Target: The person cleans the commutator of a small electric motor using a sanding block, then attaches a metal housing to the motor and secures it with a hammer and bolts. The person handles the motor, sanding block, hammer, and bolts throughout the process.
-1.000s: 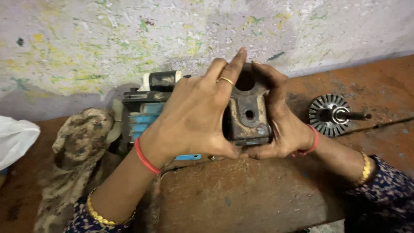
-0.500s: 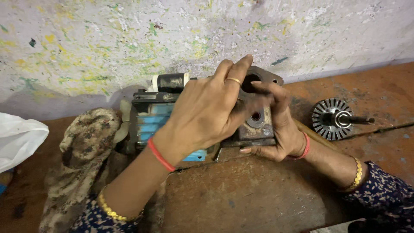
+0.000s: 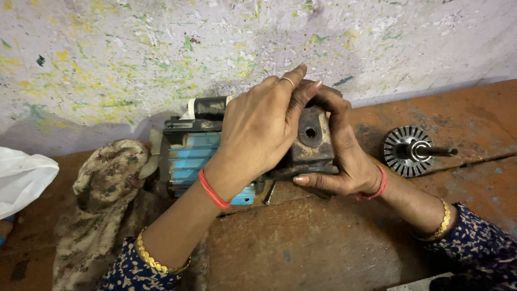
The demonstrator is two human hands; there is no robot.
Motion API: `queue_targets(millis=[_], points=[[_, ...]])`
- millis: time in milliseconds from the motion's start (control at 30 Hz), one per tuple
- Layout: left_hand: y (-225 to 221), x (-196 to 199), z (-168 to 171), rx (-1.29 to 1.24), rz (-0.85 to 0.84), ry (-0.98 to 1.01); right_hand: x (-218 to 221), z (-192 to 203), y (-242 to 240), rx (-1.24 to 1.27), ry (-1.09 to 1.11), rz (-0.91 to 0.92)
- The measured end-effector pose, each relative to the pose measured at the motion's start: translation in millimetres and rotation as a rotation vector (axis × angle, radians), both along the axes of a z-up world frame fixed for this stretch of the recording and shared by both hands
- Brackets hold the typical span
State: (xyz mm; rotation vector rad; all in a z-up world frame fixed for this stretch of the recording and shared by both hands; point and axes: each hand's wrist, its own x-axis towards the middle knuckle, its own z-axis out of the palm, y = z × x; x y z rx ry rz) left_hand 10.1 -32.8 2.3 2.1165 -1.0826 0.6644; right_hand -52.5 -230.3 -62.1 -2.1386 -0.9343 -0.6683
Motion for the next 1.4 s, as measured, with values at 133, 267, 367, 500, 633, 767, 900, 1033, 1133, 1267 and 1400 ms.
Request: queue_targets(millis=[133,267,367,500,633,767,900,1033,1133,1267,1400], points=[[1.4,0.3,2.8,0.029,-0.005,0.019,3.9,3.2,1.8,0.002,-0.003,-0.009],[0.1,-3.6,10.3,0.079,0.024,0.107,6.4,6.4,4.0,0.137,0.157,-0.063],[0.5,-5.8,16.8,0.090,0.022,0.133,6.0,8.6,8.7,0.158,0.077,0.022],[1.7,-5.2,9.4,0.083,0.016,0.121,0.7,2.2,5.3,0.090,0.068,-0.052],[3.5,-3.4,10.7,0.056,-0.046,0.136,3.3,3.2,0.4,0.031,0.032,-0.010],[5.7,4.0,14.3,0.251,-0.045,0.335,3.9,-3.5,14.3,-0.033,-0.115,0.019],[10.3,8.0,13.5,0.148,-0.137,0.056,-17.9,-15.0,33.2,0.092,-0.059,-0.237],[6.4,5.9,4.1,0.202,-0.055,0.092,-31.1,-26.1,34.0,0.389,0.267,-0.167],[3.8,-2.0,0.3,0.164,-0.063,0.032,-21.1,-30.2,27.6,0.179,0.573,-0.230],[-5.5,-9.0,-0.1,0.146,-0.043,-0.092,-7.2,-41.0,26.6,0.240,0.807,-0.090],[-13.3,6.1,0.9,0.198,-0.221,-0.072,-0.5,-46.9,21.9,0.196,0.780,-0.015]])
